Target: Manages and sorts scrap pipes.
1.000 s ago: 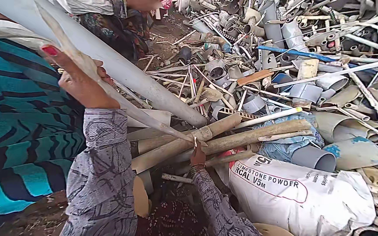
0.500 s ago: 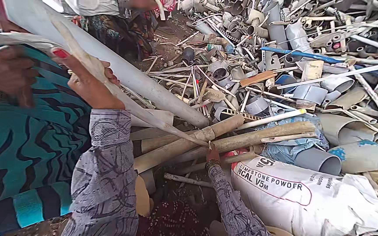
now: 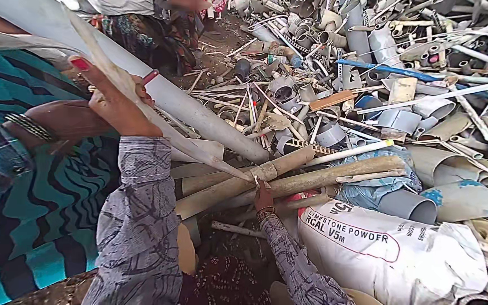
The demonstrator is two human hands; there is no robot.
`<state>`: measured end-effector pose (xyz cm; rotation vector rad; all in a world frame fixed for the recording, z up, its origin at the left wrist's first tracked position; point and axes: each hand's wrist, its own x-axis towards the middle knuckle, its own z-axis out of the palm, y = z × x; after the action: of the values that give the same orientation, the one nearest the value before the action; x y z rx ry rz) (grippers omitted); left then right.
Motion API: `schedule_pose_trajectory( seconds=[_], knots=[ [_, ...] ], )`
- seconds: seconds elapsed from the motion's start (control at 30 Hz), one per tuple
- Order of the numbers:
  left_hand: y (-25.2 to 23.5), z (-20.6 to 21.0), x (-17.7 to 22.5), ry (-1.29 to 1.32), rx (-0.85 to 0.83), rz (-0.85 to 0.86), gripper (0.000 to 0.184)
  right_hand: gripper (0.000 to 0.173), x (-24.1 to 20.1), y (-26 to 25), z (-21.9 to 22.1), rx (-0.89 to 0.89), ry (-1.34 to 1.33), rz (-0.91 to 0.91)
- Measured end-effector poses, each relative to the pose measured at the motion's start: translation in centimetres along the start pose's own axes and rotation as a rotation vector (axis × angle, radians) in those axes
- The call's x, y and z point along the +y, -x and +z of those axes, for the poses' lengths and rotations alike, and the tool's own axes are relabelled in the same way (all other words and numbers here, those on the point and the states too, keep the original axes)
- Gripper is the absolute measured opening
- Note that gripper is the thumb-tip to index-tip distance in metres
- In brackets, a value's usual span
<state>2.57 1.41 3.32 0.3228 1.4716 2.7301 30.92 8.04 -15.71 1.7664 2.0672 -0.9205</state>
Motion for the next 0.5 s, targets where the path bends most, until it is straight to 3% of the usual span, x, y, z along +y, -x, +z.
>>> schedule_pose_trajectory(
  seconds=[0.17, 0.37, 0.5],
  knots=[
    [0.1, -0.1, 0.3, 0.015, 0.015, -0.001, 0.05, 0.052, 3.2, -3.0, 0.6, 0.09, -0.169, 0.183],
    [-0.5, -0.6, -0.4, -0.062, 0.045, -0.016, 0.048, 0.052, -3.4, 0.9, 1.8, 0.109, -0.158, -0.008],
    [-0.7, -1.2, -0.3, -0.079, 0.05, -0.027, 0.047, 0.056, 1.8, -2.2, 2.7, 0.149, -0.184, 0.197]
  ],
)
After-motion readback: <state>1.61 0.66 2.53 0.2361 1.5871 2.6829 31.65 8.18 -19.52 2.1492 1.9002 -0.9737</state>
